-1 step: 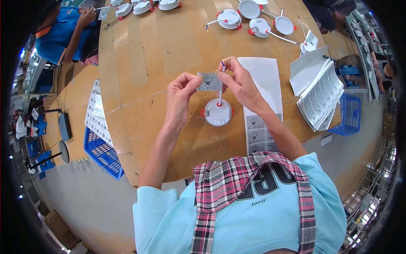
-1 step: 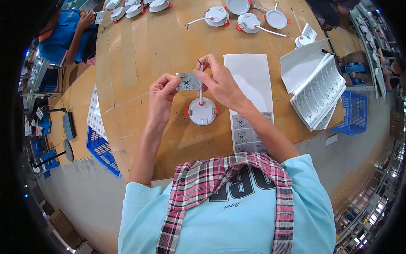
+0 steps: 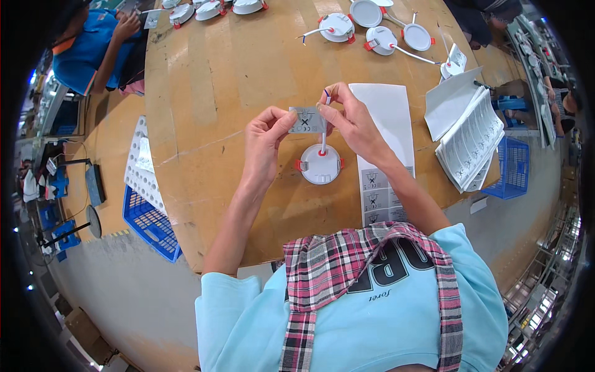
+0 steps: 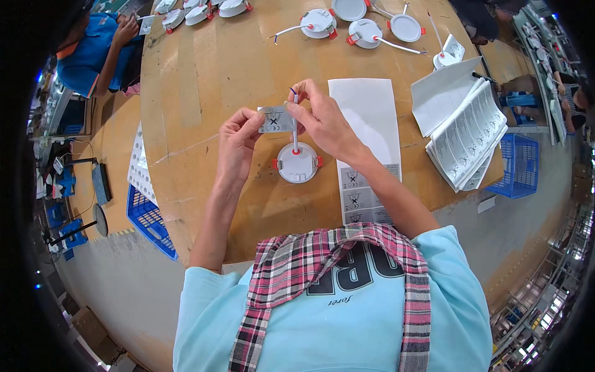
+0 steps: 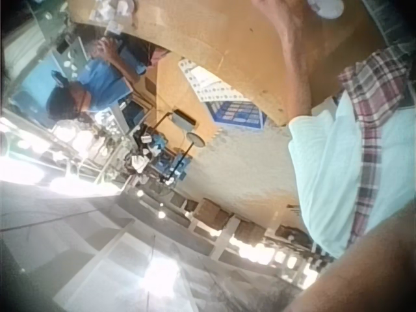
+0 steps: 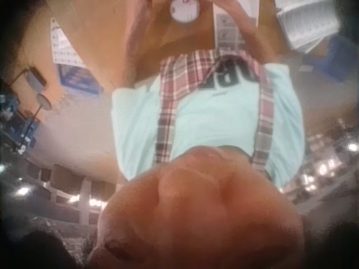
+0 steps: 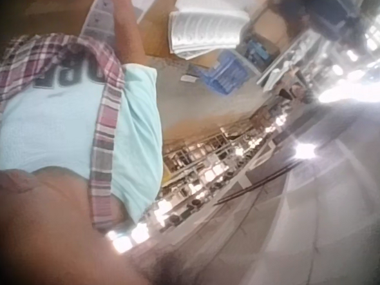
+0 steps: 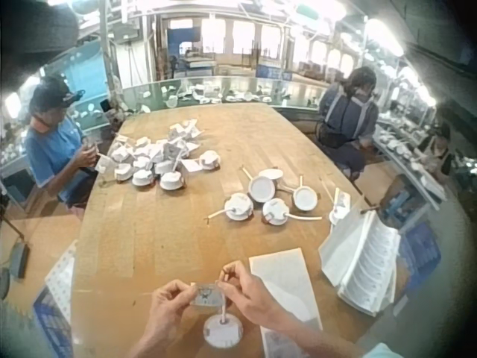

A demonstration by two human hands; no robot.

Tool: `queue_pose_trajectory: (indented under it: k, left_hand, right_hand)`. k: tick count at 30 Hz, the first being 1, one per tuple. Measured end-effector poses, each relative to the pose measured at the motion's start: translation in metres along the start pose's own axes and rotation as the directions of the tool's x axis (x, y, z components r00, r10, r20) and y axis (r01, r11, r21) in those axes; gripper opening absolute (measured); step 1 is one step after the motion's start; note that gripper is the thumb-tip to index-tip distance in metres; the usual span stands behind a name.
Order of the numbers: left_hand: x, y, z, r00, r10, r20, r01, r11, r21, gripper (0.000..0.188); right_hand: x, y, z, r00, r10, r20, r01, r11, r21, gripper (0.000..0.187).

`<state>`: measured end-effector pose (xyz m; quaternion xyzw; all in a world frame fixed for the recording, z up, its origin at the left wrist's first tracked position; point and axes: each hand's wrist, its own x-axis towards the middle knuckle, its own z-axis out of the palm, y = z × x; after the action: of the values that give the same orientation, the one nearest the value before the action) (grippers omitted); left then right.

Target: Peeling identification labels from a backing sheet and applying them to the back of LED downlight fixtures.

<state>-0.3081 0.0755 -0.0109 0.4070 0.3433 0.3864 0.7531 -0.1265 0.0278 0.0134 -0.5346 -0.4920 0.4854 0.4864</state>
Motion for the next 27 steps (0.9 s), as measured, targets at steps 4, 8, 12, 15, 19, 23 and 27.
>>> queue_pose_trajectory:
  k: [4,8,12,15,19,23,27]
  left_hand:
    - [-0.002,-0.004,-0.001,0.999,-0.035,0.01,0.036,0.995,-0.089,0.014]
    - [-0.002,-0.004,0.0,0.993,-0.104,0.056,0.112,0.976,-0.188,0.015]
    - [-0.004,0.001,0.002,0.987,-0.152,0.049,0.158,0.977,-0.143,0.015]
    - [-0.007,-0.002,-0.003,1.0,-0.029,0.004,0.029,1.0,0.009,0.015]
    - [-0.007,-0.004,-0.005,0.995,-0.093,-0.029,0.093,0.996,0.004,0.016]
    - [-0.008,-0.007,-0.007,0.994,-0.107,0.004,0.107,0.994,0.01,0.017]
    - [-0.007,-0.004,0.0,0.994,-0.106,-0.006,0.106,0.994,0.004,0.017]
  right_hand:
    - [0.0,-0.002,-0.002,0.999,0.031,0.024,-0.031,1.0,-0.002,0.02]
    - [0.0,-0.001,-0.003,0.999,0.039,0.027,-0.039,0.999,0.004,0.017]
    - [-0.001,0.003,-0.004,0.998,0.057,0.039,-0.058,0.998,0.014,0.016]
    - [-0.002,-0.001,-0.004,0.993,0.094,0.074,-0.1,0.992,0.083,0.015]
    - [-0.001,-0.002,-0.009,0.988,0.104,0.11,-0.112,0.991,0.074,0.016]
    - [-0.002,-0.002,-0.013,0.982,0.154,0.113,-0.158,0.987,0.03,0.019]
    - [-0.004,-0.005,-0.014,0.98,0.184,0.081,-0.191,0.977,0.099,0.028]
